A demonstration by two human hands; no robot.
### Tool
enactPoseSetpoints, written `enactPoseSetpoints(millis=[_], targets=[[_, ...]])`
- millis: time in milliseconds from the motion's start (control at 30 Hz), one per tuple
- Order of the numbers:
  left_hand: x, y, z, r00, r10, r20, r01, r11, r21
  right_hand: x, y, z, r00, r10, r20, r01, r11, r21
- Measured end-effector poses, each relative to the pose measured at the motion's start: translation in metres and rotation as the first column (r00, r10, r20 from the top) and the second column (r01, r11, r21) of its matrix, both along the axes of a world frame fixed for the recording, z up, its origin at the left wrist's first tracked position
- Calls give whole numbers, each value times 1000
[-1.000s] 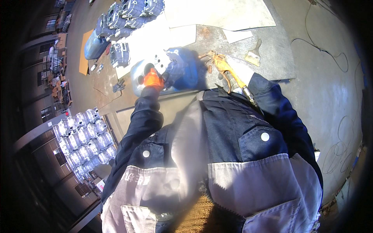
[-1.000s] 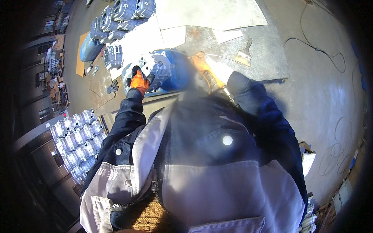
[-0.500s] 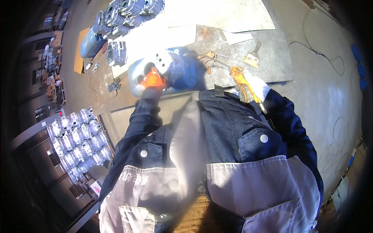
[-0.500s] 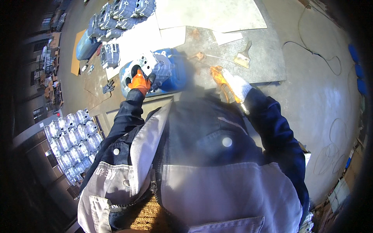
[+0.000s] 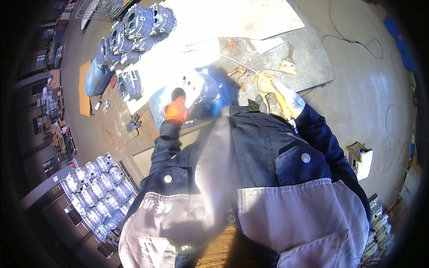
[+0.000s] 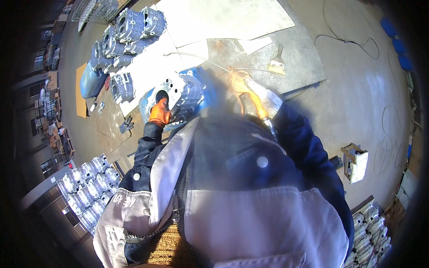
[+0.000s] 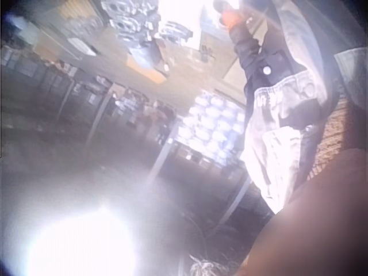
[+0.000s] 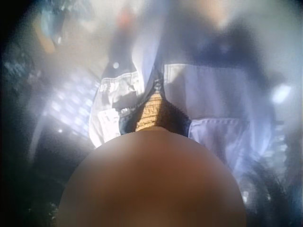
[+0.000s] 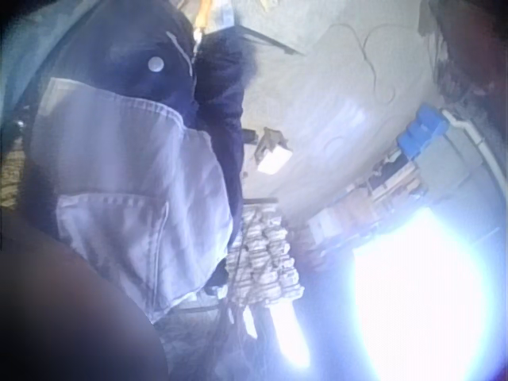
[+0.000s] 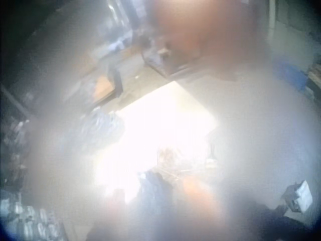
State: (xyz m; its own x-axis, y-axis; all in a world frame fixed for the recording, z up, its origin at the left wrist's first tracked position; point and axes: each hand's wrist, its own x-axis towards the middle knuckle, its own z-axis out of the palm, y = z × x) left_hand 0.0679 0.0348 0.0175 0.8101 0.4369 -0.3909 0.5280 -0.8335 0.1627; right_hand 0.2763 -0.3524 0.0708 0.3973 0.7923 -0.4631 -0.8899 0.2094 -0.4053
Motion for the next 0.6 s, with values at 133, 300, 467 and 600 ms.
enactPoseSetpoints(millis=[133,300,467,600], targets=[[17,38,47,971,36,235,4,986,-169,-10,0,7,995,67,-79,-67,998,14],[38,33,124,969,-124,-215,142,987,74,-10,-2,18,984,117,-138,-89,977,194],[38,-18,101,871,-249,-423,359,911,203,9,23,16,994,79,81,-88,990,109],[33,-58,64,868,-211,-449,331,921,207,33,73,26,902,247,354,-295,951,88]])
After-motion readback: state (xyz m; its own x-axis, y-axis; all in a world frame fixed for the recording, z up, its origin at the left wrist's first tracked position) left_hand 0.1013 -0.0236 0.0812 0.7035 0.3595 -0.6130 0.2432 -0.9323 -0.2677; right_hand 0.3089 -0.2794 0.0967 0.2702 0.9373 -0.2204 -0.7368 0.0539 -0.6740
